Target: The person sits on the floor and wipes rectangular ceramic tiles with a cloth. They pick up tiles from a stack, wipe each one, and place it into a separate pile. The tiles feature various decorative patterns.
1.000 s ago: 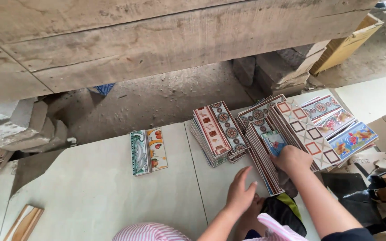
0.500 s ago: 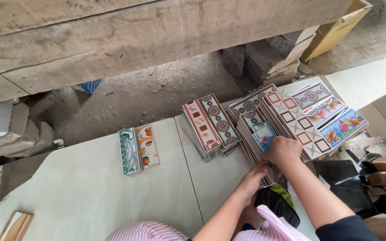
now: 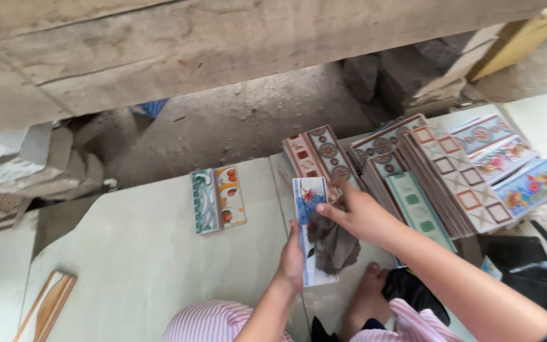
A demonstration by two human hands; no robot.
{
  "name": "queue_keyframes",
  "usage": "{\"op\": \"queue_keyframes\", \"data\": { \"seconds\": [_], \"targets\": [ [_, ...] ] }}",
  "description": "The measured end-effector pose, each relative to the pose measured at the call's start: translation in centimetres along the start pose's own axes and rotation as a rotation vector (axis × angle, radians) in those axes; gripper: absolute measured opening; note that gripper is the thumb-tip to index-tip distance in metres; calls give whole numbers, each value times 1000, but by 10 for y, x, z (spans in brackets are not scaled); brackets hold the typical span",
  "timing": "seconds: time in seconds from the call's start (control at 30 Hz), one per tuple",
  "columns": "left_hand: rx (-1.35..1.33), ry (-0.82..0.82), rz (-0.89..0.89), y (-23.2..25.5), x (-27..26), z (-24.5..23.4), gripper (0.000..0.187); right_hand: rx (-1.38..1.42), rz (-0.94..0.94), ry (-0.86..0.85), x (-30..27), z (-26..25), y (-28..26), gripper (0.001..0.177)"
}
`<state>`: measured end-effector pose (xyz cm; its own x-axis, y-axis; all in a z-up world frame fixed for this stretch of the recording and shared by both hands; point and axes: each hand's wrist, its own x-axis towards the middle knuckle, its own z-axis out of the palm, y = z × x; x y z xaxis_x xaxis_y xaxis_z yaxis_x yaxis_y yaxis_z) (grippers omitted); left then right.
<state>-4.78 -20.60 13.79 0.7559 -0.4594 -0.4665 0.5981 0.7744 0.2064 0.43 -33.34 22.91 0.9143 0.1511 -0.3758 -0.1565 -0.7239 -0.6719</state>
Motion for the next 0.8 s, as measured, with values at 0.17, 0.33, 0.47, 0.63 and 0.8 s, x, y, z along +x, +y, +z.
{"op": "queue_keyframes", "data": {
  "seconds": [0.17, 0.33, 0.47, 0.63, 0.8],
  "targets": [
    [-7, -239, -9, 21, -28, -45, 76, -117, -277, 124, 7, -13, -38, 44],
    [-38, -416, -13, 26, -27, -53, 75, -461, -562, 48, 11, 22, -40, 35],
    [51, -285, -92, 20, -21, -74, 73, -783, -749, -20, -8, 61, -7, 43],
    [143, -257, -124, 3, -18, -86, 78, -858, -982, 2, -22, 64, 10, 35],
    [329, -310, 61, 2, -32, -62, 69, -834, -1183, 73, -33, 49, 1, 27]
  ]
}}
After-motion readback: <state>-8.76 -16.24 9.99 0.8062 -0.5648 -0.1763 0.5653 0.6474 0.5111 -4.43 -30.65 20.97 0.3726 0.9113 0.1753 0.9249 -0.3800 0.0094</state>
